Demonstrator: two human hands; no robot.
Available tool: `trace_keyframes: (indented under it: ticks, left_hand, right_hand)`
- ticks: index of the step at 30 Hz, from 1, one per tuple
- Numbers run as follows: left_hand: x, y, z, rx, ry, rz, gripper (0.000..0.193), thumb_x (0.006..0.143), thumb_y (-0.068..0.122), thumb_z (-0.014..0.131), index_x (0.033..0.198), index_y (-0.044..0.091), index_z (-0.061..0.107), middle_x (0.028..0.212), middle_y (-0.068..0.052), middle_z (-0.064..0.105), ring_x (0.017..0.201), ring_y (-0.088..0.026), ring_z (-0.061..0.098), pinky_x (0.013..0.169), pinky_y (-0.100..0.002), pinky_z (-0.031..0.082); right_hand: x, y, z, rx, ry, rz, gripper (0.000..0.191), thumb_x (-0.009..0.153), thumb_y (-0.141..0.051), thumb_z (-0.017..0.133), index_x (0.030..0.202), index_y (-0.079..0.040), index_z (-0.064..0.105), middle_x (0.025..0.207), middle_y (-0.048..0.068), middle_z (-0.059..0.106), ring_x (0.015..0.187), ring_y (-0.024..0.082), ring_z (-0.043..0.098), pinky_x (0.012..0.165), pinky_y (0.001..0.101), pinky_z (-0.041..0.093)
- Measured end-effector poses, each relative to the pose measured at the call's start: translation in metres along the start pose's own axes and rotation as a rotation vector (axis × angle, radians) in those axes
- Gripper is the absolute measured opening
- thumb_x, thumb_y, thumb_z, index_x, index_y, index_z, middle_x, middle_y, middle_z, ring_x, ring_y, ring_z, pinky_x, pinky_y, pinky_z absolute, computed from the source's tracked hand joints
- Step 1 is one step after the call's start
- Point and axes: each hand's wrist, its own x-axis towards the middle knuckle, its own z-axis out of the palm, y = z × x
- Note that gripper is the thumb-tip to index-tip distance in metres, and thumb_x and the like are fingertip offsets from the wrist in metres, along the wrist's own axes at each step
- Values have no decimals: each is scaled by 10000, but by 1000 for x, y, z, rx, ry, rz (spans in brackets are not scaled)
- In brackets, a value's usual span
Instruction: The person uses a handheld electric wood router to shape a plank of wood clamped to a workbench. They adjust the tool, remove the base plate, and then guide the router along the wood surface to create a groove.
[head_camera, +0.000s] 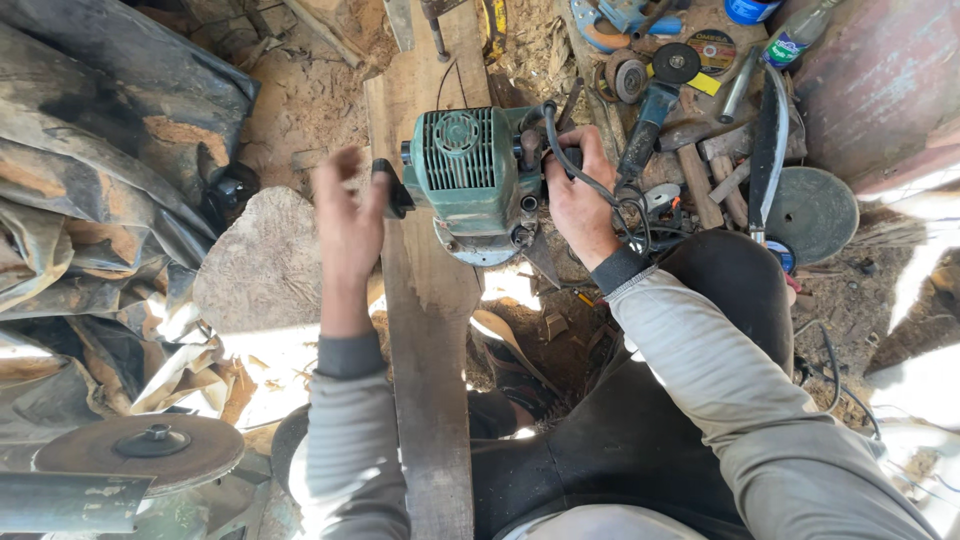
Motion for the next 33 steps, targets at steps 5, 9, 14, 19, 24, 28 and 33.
trace_keyframes:
  ticks: [5, 9, 14, 19, 24, 28, 33]
  left_hand:
    - [-1, 150, -68, -265, 52, -178, 325, 1085, 234, 451, 1039, 25, 695, 917, -52, 665, 704, -134, 562, 644, -294, 435]
    - [-5, 222, -94, -1032, -626, 171, 453, 1114, 421, 433, 1079, 60, 704, 1064, -98, 734, 1020, -235, 735, 926, -368, 601]
    - [-7, 248, -81, -1397, -782, 104, 446, 1126, 422, 441, 1100, 58, 697, 1070, -98, 737, 1000, -225, 733, 893, -351, 597]
    - [-29, 244, -74, -1465, -778, 91, 439, 1139, 422, 449, 1121, 56, 691, 1075, -99, 740, 980, -215, 731, 860, -334, 594]
    - [-45, 233, -74, -1496, -757, 57, 433, 1151, 423, 457, 1143, 54, 684, 1081, -100, 743, 960, -205, 729, 827, -317, 590]
    - [-44, 232, -74, -1517, -758, 38, 429, 1161, 424, 464, 1160, 53, 679, 1085, -100, 745, 944, -196, 727, 801, -303, 587]
    - [-40, 226, -79, -1517, -802, 19, 424, 1173, 425, 472, 1181, 51, 672, 1091, -101, 748, 924, -186, 725, 768, -286, 584]
  right_hand:
    - [-1, 4, 4, -26, 7, -20, 111, 973, -14, 648, 1029, -12, 553, 846, 93, 623, 762, 175, 629, 684, 343, 492]
    - [-4, 10, 8, -6, 3, -66, 128, 960, 12, 632, 1051, -3, 543, 876, 116, 604, 811, 206, 627, 740, 362, 497]
    - [-9, 15, 11, 20, -22, -42, 125, 991, 9, 611, 1072, -6, 516, 942, 98, 668, 875, 227, 686, 800, 362, 521]
    - [-8, 17, 12, 34, -32, -160, 125, 998, 39, 604, 1092, 3, 529, 962, 132, 636, 912, 254, 644, 843, 383, 502]
    - [-13, 22, 16, 121, -37, -126, 114, 1001, 50, 580, 1088, 1, 524, 969, 116, 635, 925, 229, 645, 866, 379, 511]
    - [-16, 27, 17, 108, -72, -133, 107, 1016, 48, 587, 1090, -1, 527, 990, 119, 642, 959, 230, 651, 898, 384, 510]
    - [-15, 29, 19, 69, -23, -174, 122, 1029, 52, 593, 1116, -13, 538, 1025, 113, 631, 979, 232, 638, 916, 366, 508]
